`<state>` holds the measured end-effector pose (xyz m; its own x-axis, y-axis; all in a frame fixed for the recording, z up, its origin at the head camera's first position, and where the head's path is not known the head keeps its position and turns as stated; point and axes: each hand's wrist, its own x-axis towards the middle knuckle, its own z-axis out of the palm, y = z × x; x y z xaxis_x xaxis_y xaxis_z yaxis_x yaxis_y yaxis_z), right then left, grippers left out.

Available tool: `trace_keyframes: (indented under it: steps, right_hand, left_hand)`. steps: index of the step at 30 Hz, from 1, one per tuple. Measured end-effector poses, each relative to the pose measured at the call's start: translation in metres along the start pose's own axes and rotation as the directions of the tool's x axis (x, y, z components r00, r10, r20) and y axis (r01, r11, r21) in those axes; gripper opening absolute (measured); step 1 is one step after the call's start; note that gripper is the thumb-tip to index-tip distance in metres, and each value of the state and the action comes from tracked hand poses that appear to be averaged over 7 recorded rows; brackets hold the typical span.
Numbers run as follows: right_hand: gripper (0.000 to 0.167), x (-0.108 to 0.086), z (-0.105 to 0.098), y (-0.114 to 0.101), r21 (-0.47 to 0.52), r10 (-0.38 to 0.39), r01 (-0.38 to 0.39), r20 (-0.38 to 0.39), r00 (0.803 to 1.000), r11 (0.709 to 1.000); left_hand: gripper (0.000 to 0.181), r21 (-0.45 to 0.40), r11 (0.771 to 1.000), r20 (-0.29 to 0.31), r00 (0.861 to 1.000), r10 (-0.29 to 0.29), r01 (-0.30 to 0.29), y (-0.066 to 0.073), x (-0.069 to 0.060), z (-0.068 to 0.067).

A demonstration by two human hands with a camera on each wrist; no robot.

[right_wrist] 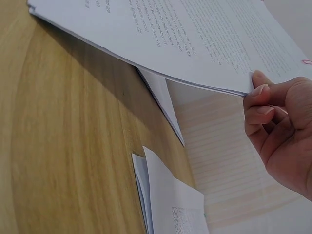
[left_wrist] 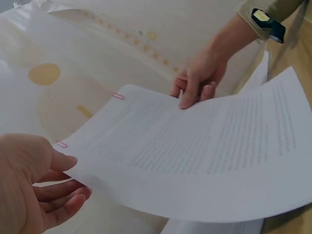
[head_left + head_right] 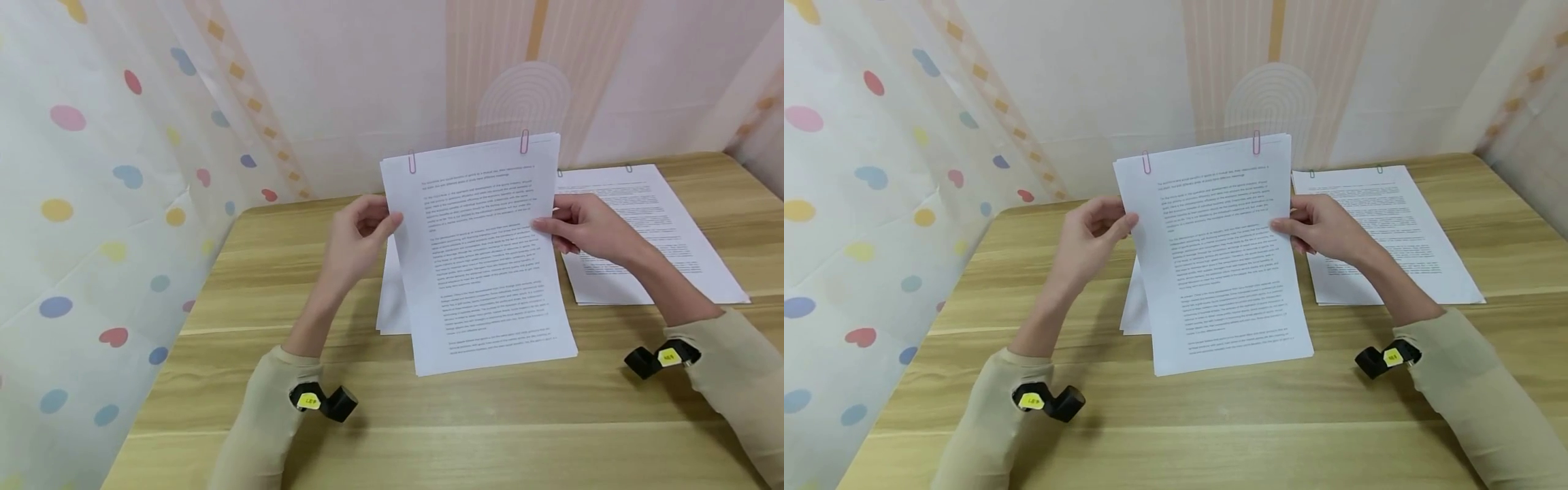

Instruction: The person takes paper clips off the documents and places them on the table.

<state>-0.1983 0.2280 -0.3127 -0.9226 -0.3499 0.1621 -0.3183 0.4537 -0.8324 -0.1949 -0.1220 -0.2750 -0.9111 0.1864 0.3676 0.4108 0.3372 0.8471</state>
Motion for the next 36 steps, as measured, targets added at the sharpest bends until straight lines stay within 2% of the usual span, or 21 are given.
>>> trace_keyframes:
  steps: [8, 13, 16, 21, 24, 29, 36]
  right_hand:
    - [0.024, 0.001, -0.001, 0.0, 0.012, -0.045, 0.045, 0.006, 0.999, 0.999]
    - [0.024, 0.002, 0.0, 0.0, 0.003, -0.047, 0.047, 0.004, 0.999, 0.999]
    - [0.025, 0.002, 0.0, 0.001, 0.0, -0.045, 0.045, 0.005, 0.999, 0.999]
    - [0.026, 0.002, -0.001, 0.001, -0.004, -0.063, 0.063, 0.013, 0.998, 0.998]
    - [0.026, 0.002, -0.001, 0.001, 0.001, -0.076, 0.076, 0.017, 0.997, 0.997]
    - [0.026, 0.003, 0.001, 0.001, -0.007, -0.075, 0.075, 0.025, 0.997, 0.997]
    - [0.025, 0.005, 0.003, 0.0, -0.041, -0.042, 0.043, 0.018, 0.999, 0.998]
  left_hand:
    - [0.024, -0.041, 0.999, -0.105, 0.994, 0.021, -0.025, 0.012, 0.009, 0.004]
    - [0.026, -0.086, 0.994, -0.192, 0.98, 0.051, -0.069, 0.016, 0.013, 0.009]
    - [0.027, -0.1, 0.99, -0.223, 0.972, 0.078, -0.103, 0.019, 0.018, 0.011]
    - [0.023, -0.11, 0.984, -0.219, 0.969, 0.112, -0.139, 0.026, 0.024, 0.011]
    - [0.017, -0.081, 0.985, -0.21, 0.969, 0.13, -0.15, 0.027, 0.027, 0.011]
    - [0.011, -0.021, 0.986, -0.206, 0.966, 0.156, -0.164, 0.024, 0.029, 0.011]
    - [0.009, -0.048, 0.982, -0.214, 0.962, 0.167, -0.181, 0.02, 0.027, 0.009]
